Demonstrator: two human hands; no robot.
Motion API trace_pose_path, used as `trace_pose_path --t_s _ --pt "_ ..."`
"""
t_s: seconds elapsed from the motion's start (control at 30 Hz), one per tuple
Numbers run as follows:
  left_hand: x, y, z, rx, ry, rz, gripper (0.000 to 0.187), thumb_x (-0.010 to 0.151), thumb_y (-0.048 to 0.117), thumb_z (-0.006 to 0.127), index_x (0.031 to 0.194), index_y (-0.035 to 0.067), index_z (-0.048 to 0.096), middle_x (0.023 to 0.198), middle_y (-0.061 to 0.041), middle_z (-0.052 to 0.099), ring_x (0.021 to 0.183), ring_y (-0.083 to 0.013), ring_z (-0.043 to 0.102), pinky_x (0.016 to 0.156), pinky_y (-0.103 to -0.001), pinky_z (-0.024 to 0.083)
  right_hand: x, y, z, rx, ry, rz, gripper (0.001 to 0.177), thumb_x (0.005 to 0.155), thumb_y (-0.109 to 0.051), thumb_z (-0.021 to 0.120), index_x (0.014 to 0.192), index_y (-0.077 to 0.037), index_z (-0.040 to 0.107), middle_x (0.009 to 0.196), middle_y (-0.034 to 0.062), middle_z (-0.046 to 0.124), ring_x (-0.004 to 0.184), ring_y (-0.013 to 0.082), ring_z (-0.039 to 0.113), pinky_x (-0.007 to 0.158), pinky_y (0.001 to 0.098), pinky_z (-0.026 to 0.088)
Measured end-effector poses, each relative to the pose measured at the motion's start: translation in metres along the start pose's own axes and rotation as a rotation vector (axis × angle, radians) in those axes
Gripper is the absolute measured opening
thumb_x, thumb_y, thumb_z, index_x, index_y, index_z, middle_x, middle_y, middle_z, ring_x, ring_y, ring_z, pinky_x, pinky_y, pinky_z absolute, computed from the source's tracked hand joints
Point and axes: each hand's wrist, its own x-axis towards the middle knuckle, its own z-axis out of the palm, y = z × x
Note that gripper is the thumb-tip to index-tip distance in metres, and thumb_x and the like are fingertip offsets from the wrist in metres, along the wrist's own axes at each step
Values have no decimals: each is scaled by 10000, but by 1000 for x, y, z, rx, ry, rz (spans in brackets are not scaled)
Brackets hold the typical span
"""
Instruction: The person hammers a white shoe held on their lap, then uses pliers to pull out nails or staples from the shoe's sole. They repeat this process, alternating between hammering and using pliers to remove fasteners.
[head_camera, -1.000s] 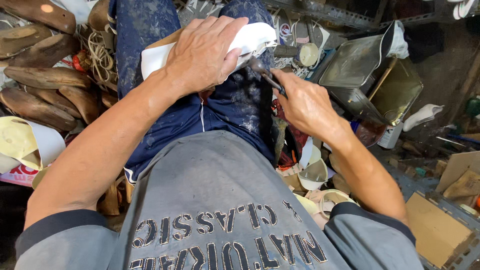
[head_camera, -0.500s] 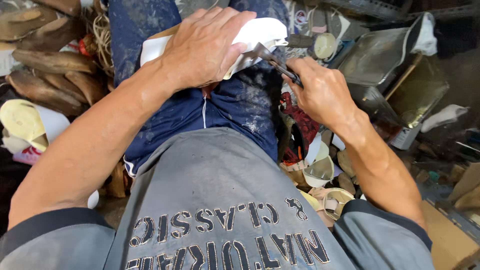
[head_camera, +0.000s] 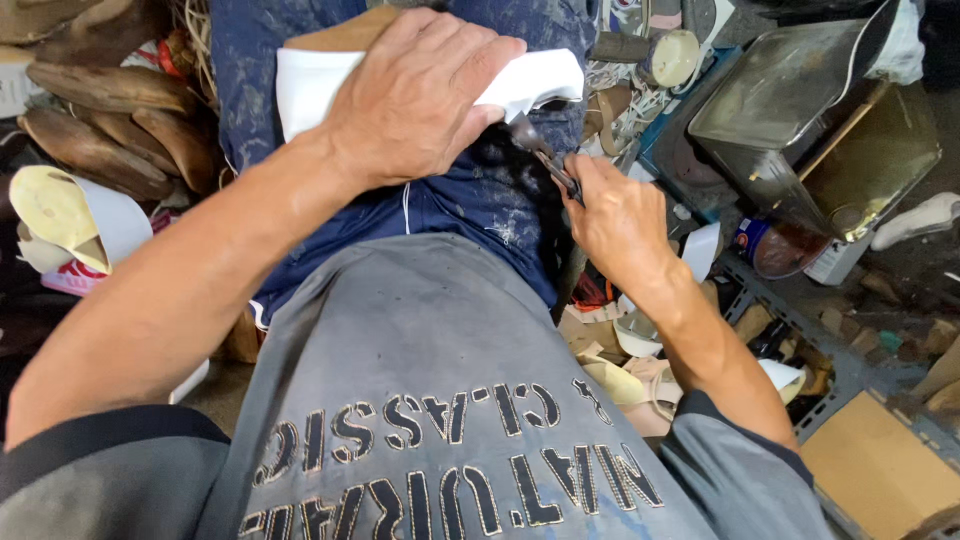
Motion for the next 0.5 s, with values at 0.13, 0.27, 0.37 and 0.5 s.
trace_pose_path --t_s 0.13,0.27,0.37,0.5 --pt "1 11 6 48 163 -76 348 1022 368 684 1247 107 638 1111 -80 683 958 -352 619 813 -450 402 0 -1 4 -307 -80 66 253 938 -260 733 1030 -115 546 877 64 596 529 372 603 363 467 443" --pt "4 0 7 87 164 -30 342 1022 350 682 1245 96 629 1100 -97 663 957 -352 613 813 -455 425 17 -18 -45 97 -387 69 197 1086 -197 473 1134 -14 528 883 223 651 678 513 607 508 592 423" --pt "6 -10 5 97 138 -43 343 1017 341 720 1227 88 624 1041 -120 705 904 -388 664 693 -478 464 25 -23 -60 209 -631 163 244 1098 -265 442 1069 -37 522 721 180 614 593 464 507 564 525 328" --pt "10 -16 2 9 79 24 396 1046 278 665 1360 54 575 1172 -158 713 982 -401 662 765 -492 474 39 -11 -58 392 -622 184 335 1074 -381 433 1168 -84 558 838 150 632 739 370 590 689 453 416"
